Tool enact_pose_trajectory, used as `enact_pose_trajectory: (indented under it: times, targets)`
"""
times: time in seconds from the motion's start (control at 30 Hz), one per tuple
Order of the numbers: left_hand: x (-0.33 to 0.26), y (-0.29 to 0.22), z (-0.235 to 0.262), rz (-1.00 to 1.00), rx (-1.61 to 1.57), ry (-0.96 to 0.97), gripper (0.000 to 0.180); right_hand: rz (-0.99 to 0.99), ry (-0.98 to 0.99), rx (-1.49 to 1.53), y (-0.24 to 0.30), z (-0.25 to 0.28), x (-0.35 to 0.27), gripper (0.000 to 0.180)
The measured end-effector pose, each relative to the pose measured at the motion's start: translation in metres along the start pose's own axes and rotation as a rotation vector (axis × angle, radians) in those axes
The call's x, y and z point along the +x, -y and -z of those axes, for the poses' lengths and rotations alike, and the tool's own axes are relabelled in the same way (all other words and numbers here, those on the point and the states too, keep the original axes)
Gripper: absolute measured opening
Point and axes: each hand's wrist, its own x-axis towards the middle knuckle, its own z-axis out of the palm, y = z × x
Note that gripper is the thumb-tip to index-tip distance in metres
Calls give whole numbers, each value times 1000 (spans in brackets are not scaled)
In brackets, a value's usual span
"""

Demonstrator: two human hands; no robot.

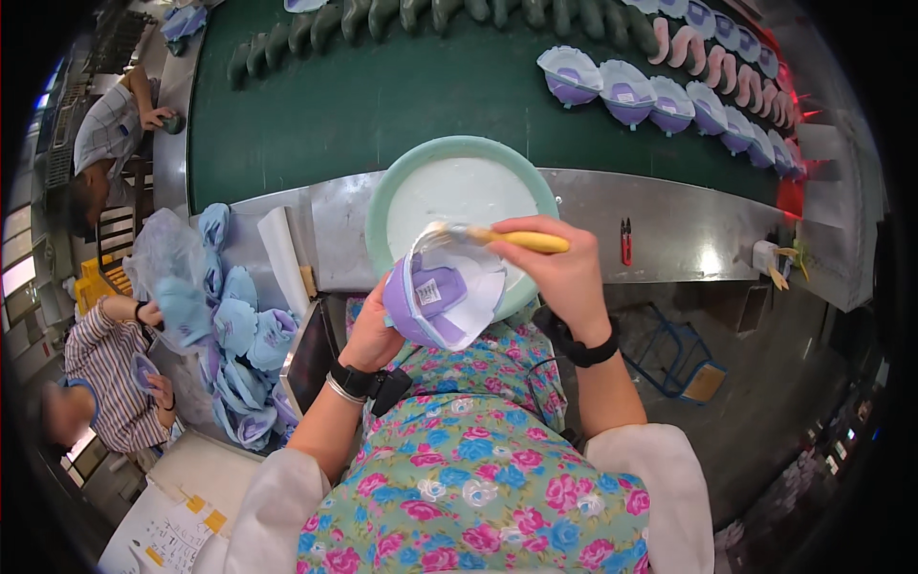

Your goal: The person paints the interior of purple slipper uppers with white paint using a brush. They pick up each slipper from a pile, apply the paint, and place the finished item onto a moving conveyor belt. The process is repeated continuously throughout the video.

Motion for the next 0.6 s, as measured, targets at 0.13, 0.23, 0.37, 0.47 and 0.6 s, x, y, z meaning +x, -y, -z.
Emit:
enact_pose_trajectory:
  times: [0.13, 0.23, 0.37, 0.47, 0.6]
  targets:
    - [3, -10, -1, -101, 17, 47, 60, -7, -202, -130, -16, 14, -5, 15]
    - [7, -11, 4, -184, 28, 42, 59, -108, -217, -174, -14, 5, -19, 20]
    - [7, -15, 10, -299, 193, 51, 56, -225, -113, -23, 17, -6, -40, 20]
    - [4, -21, 6, -374, 218, 77, 53, -128, -50, 15, 34, -12, -54, 19]
    - [-4, -31, 0, -384, 81, 38, 47, -55, -106, -119, 21, -11, -43, 17]
